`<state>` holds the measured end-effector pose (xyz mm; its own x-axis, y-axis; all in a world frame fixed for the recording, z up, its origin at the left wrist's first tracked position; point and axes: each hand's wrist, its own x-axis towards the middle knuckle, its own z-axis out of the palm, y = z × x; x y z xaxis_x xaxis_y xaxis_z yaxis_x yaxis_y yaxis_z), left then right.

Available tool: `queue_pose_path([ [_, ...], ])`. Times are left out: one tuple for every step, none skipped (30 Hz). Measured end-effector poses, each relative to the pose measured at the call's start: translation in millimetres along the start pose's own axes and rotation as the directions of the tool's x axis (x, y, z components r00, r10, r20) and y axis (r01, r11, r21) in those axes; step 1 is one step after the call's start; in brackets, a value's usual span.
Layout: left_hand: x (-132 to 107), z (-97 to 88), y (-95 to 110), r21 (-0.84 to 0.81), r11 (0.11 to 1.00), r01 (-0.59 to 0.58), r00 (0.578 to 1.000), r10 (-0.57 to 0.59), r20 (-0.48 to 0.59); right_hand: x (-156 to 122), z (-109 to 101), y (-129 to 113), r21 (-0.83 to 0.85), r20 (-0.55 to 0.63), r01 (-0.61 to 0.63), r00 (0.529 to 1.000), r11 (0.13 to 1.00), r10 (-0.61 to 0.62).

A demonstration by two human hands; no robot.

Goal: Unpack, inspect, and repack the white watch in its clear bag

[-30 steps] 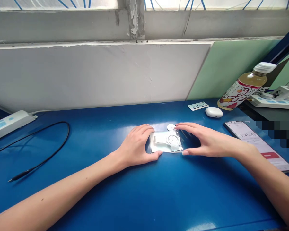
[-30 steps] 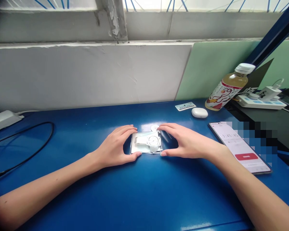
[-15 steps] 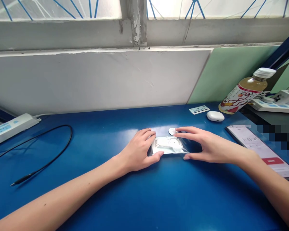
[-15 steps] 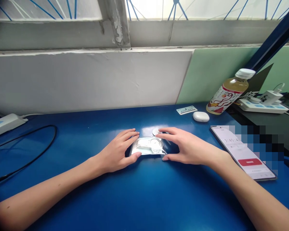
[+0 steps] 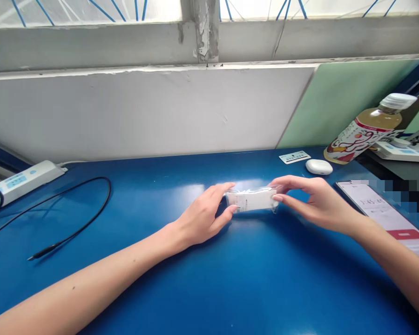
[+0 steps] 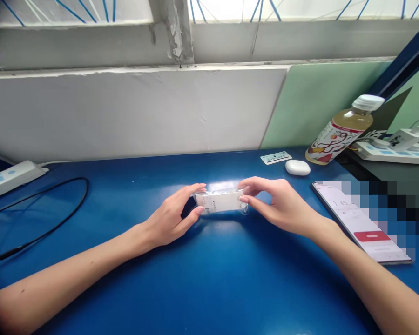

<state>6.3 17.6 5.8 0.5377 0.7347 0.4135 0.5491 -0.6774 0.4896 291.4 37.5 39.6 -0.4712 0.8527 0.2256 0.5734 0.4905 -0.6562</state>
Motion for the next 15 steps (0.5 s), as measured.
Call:
queue_pose_path([
  [-0.4, 0.9, -0.1, -0.002, 1.000, -0.011, 1.000, 0.011, -0.021, 0.8, 3.5, 0.1, 0.041, 0.013, -0.028, 1.000, 0.999, 0.027],
  [-0.5, 1.6, -0.1, -0.002, 1.000, -0.019, 0.999, 0.019, -0.032, 1.5, 7.5, 0.5, 0.079, 0.027, -0.050, 0.998, 0.996, 0.048],
  [-0.5, 2.1, -0.3, -0.001, 1.000, -0.023, 0.999, 0.023, -0.033, 2.0, 11.6, 1.3, 0.109, 0.037, -0.067, 0.997, 0.992, 0.064],
  [-0.3, 2.5, -0.4, -0.002, 1.000, -0.020, 0.999, 0.020, -0.026, 2.5, 15.7, 2.5, 0.127, 0.044, -0.079, 0.996, 0.989, 0.074],
  [0.1, 2.5, -0.6, -0.006, 1.000, -0.011, 1.000, 0.011, -0.012, 2.8, 19.4, 4.0, 0.133, 0.049, -0.083, 0.996, 0.988, 0.077],
  [0.6, 2.4, -0.9, -0.013, 1.000, 0.005, 1.000, -0.005, 0.004, 2.9, 22.5, 5.8, 0.127, 0.049, -0.083, 0.996, 0.988, 0.077],
  [1.3, 2.1, -1.3, -0.022, 0.999, 0.026, 0.999, -0.026, 0.021, 3.0, 24.7, 7.9, 0.111, 0.044, -0.078, 0.996, 0.991, 0.073],
  [1.9, 1.6, -1.6, -0.028, 0.998, 0.050, 0.998, -0.049, 0.038, 3.0, 25.8, 10.0, 0.084, 0.038, -0.069, 0.997, 0.994, 0.066],
  [2.6, 0.9, -2.0, -0.032, 0.997, 0.069, 0.996, -0.067, 0.055, 3.0, 25.7, 12.1, 0.043, 0.031, -0.056, 0.998, 0.997, 0.055],
  [3.3, 0.2, -2.3, -0.033, 0.996, 0.080, 0.994, -0.077, 0.074, 3.0, 24.3, 14.1, -0.010, 0.025, -0.040, 0.999, 0.999, 0.040],
  [3.8, -0.5, -2.5, -0.031, 0.996, 0.082, 0.993, -0.079, 0.093, 3.0, 21.7, 15.8, -0.070, 0.026, -0.017, 0.999, 0.997, 0.018],
  [4.3, -1.0, -2.6, -0.025, 0.997, 0.076, 0.991, -0.072, 0.110, 2.9, 18.0, 17.2, -0.129, 0.043, 0.014, 0.999, 0.992, -0.008],
  [4.6, -1.4, -2.6, -0.018, 0.998, 0.066, 0.990, -0.064, 0.124, 2.8, 13.5, 18.2, -0.180, 0.078, 0.050, 0.996, 0.982, -0.036],
  [4.8, -1.6, -2.5, -0.008, 0.998, 0.060, 0.990, -0.058, 0.132, 2.5, 8.8, 18.6, -0.215, 0.127, 0.089, 0.990, 0.973, -0.062],
  [4.9, -1.5, -2.5, 0.002, 0.998, 0.058, 0.989, -0.058, 0.133, 2.1, 4.3, 18.7, -0.230, 0.183, 0.120, 0.980, 0.966, -0.079],
])
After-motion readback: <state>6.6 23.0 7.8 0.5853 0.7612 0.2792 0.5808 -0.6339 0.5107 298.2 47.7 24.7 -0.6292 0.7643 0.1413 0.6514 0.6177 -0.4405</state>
